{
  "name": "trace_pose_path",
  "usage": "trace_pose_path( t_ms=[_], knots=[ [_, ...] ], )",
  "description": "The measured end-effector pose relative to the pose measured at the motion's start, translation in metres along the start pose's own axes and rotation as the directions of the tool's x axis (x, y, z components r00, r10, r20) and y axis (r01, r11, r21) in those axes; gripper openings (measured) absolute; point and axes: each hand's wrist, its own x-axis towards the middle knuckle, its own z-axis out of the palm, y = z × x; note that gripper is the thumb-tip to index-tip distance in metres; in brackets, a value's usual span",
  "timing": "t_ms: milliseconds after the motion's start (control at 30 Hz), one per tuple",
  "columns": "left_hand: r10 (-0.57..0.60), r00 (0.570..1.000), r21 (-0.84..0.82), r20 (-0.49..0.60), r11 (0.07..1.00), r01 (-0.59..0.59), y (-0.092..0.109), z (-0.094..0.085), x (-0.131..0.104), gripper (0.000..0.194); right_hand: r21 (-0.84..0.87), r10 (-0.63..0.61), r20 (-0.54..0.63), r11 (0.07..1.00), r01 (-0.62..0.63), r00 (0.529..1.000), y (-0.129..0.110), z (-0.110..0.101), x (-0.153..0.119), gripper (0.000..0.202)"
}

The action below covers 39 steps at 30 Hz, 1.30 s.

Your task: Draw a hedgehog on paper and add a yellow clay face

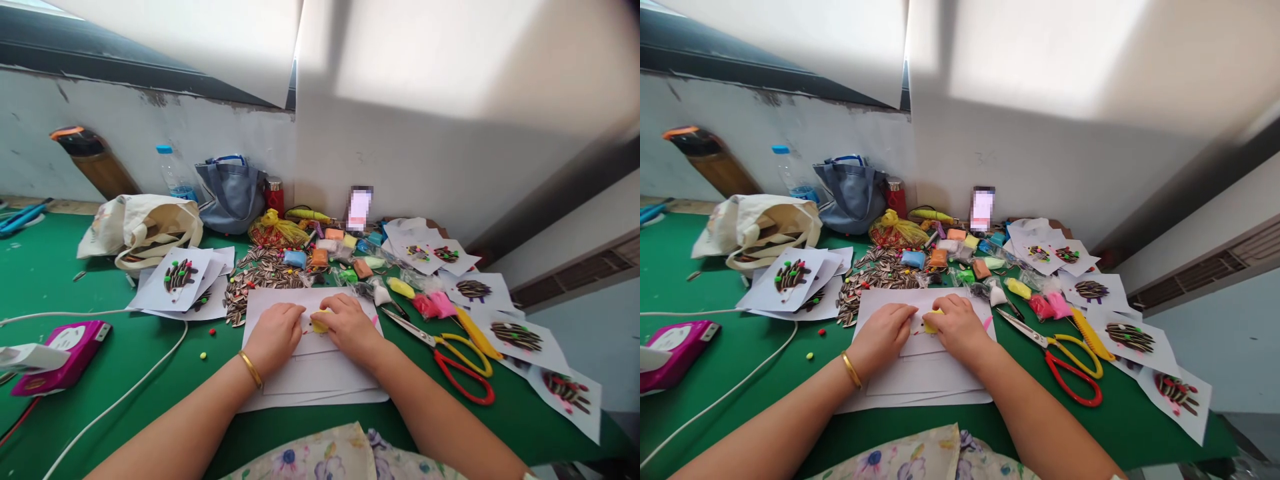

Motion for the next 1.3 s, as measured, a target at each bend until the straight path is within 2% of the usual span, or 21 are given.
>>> trace_pose_path(
  t_ms=[167,400,567,767,967,1133,1300],
  knots=[
    [0.004,1.0,0.006,0.011,1.0,-0.004,0.0,0.001,0.0,0.03,0.002,-0.011,0.024,1.0,0.011,1.0,-0.001,0.001,0.001,0.034],
    [0.005,0.999,0.002,0.035,1.0,-0.005,0.002,-0.001,0.0,0.03,-0.013,0.046,-0.043,0.999,-0.047,0.998,0.004,0.005,0.0,0.044],
    [0.023,0.997,0.028,0.068,0.999,-0.025,0.007,-0.005,-0.001,0.03,-0.008,0.063,-0.014,0.998,-0.063,0.998,0.003,0.006,0.001,0.037],
    [0.015,0.995,0.082,0.098,0.996,-0.023,0.012,-0.005,-0.003,0.032,-0.022,0.119,-0.062,0.993,-0.12,0.991,0.007,0.008,0.001,0.046],
    [-0.005,0.994,0.102,0.108,0.995,-0.006,0.014,-0.005,-0.003,0.032,-0.016,0.112,-0.045,0.993,-0.113,0.993,0.007,0.01,0.002,0.038],
    [-0.012,0.995,0.122,0.096,0.993,0.0,0.015,-0.004,-0.002,0.032,-0.023,0.136,-0.065,0.99,-0.137,0.989,0.007,0.008,0.002,0.045],
    [-0.016,0.995,0.158,0.103,0.987,-0.001,0.018,-0.004,-0.001,0.029,-0.039,0.136,-0.068,0.989,-0.139,0.988,0.008,0.006,-0.002,0.038]
  ],
)
